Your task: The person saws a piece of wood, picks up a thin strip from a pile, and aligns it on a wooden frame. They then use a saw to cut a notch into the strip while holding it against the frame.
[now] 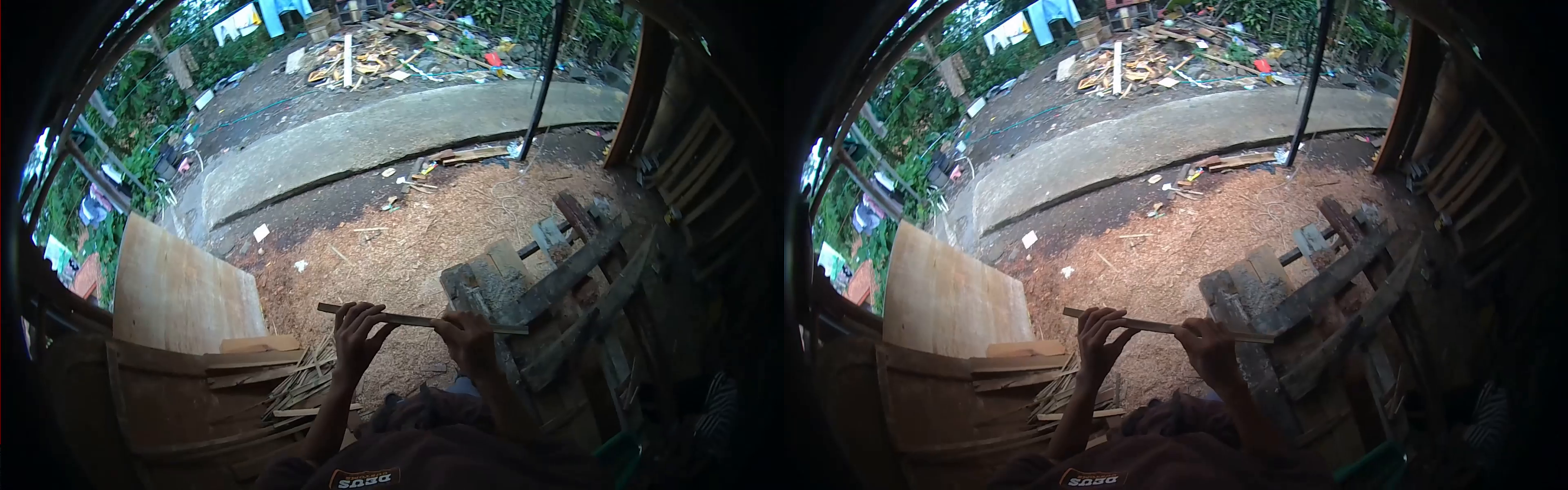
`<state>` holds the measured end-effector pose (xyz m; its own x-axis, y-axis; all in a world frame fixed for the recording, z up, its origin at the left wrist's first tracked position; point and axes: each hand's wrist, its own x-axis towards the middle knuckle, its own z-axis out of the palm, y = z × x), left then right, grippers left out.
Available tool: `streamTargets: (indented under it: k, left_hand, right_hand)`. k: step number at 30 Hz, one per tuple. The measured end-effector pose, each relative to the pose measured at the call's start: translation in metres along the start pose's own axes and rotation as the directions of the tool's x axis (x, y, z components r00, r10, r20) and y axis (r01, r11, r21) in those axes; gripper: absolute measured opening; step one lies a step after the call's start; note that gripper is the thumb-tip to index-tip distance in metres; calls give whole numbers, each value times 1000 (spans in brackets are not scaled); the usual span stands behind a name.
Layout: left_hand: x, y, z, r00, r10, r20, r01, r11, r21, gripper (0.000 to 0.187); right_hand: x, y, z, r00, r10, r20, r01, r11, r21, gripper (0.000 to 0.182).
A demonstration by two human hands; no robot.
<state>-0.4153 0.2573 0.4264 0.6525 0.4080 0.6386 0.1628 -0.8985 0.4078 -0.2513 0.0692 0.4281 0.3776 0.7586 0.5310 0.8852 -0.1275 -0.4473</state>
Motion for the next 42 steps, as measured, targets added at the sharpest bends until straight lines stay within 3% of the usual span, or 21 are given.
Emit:
streamTargets:
  k: [4,7,11,19,21,28,30,32,34,37,42]
  left_hand:
    - [45,34,79,975,174,142,-173,985,-18,28]
    - [77,63,125,958,225,179,-203,970,-133,29]
    - [97,76,178,894,362,265,-297,920,-256,27]
    - [119,70,227,815,478,327,-249,799,-547,29]
    - [121,66,222,747,611,262,-386,719,-578,29]
    - [84,54,209,558,795,238,-366,493,-789,27]
    - [75,51,206,546,808,220,-345,457,-820,26]
    - [68,45,209,470,860,202,-395,409,-823,44]
    - [65,46,209,492,854,169,-380,386,-841,48]
    - [62,47,214,572,799,187,-342,439,-831,37]
    - [55,63,235,537,795,284,-260,476,-840,28]
  right_hand:
    - [-46,71,-54,967,210,-144,-216,976,-28,18]
    - [-85,110,-88,913,327,-245,-351,934,-61,20]
    - [-116,132,-111,847,393,-357,-452,887,-96,21]
    - [-126,70,-80,653,513,-557,-700,691,-184,23]
    - [-121,49,-62,584,546,-601,-761,626,-172,20]
    - [-92,-22,-5,486,584,-650,-851,486,-200,19]
    - [-91,-32,4,455,592,-665,-873,444,-203,20]
    - [-92,-40,7,426,601,-676,-889,418,-189,20]
    - [-98,-47,1,399,616,-680,-903,393,-174,20]
    - [-112,-51,-11,428,614,-663,-902,342,-264,20]
    - [-154,-22,-16,430,663,-612,-884,448,-135,16]
